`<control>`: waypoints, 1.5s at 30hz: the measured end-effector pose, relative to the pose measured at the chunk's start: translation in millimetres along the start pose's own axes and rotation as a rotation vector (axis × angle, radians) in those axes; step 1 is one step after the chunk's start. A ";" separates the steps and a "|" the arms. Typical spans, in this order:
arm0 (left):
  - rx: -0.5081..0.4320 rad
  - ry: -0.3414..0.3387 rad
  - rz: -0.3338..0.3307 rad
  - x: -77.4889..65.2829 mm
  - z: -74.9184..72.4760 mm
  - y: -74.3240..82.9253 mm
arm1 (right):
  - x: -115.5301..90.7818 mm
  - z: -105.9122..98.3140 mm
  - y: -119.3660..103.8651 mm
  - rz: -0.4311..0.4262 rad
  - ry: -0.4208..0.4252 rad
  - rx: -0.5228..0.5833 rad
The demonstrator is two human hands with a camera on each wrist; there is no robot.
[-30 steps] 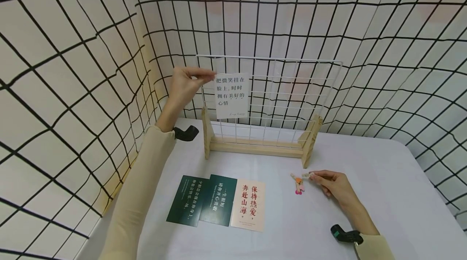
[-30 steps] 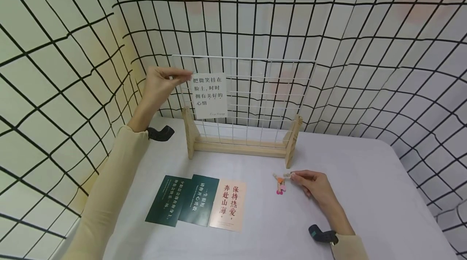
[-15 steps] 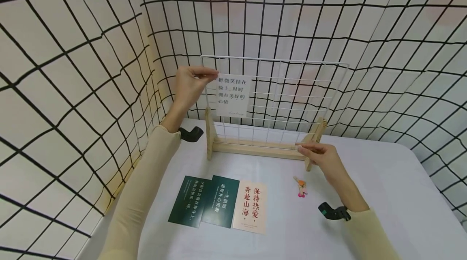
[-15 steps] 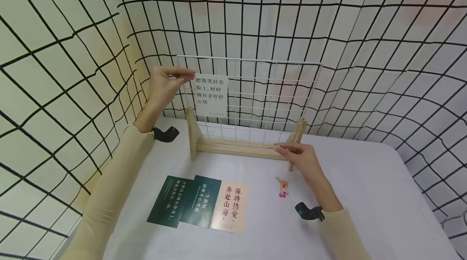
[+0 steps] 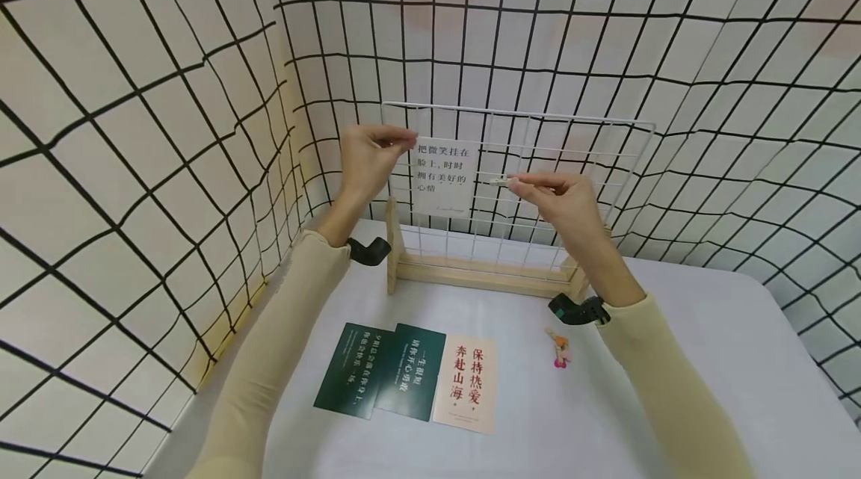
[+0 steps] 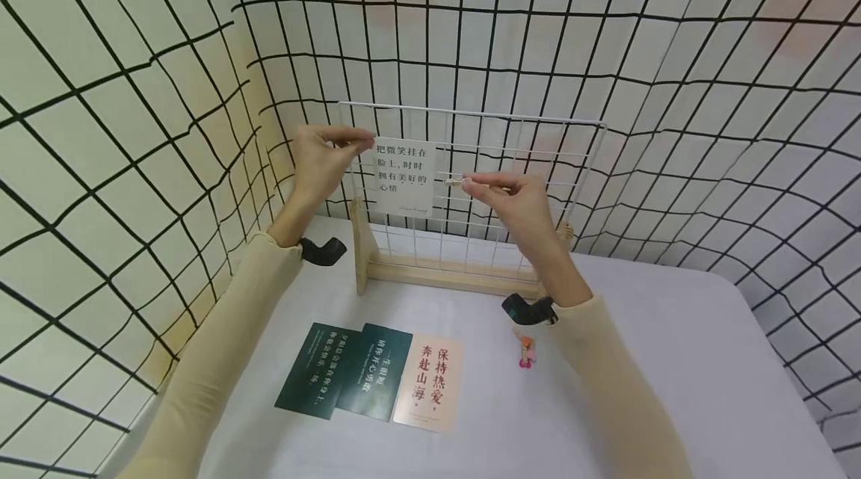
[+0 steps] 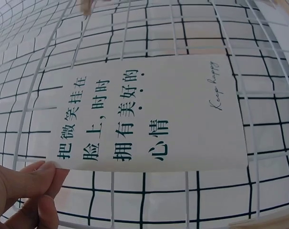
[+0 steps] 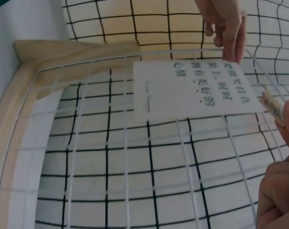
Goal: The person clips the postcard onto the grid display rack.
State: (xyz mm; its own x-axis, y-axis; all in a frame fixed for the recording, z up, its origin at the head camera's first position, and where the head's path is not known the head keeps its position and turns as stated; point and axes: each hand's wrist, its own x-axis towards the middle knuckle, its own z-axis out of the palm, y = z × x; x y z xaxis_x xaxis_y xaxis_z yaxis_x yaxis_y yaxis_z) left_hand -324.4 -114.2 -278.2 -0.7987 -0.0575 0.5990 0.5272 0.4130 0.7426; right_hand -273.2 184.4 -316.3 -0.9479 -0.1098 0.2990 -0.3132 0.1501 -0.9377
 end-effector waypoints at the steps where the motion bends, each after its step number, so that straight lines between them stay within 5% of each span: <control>1: 0.008 0.005 0.008 -0.5 0.4 -0.2 | 4.2 3.9 -1.7 -0.009 0.000 0.022; 13: 0.048 0.012 -0.018 0.4 0.9 -1.3 | 38.0 32.0 -25.2 -0.062 0.107 0.024; 21: 0.077 0.013 -0.013 1.1 1.1 1.8 | 53.2 42.1 -42.2 -0.237 0.179 -0.119; 27: 0.099 0.031 -0.017 0.0 1.8 3.4 | 58.4 48.0 -45.8 -0.289 0.164 -0.218; 45: 0.253 0.112 0.027 -3.2 8.1 11.9 | 66.0 57.5 -54.6 -0.243 0.105 -0.388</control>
State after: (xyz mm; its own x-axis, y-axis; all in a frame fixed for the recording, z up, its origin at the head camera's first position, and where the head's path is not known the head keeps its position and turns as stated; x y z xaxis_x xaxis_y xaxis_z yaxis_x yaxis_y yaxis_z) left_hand -318.0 -101.7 -273.7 -0.7409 -0.1372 0.6574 0.4476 0.6290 0.6356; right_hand -315.3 112.4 -255.5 -0.8392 -0.0903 0.5363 -0.5061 0.4909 -0.7092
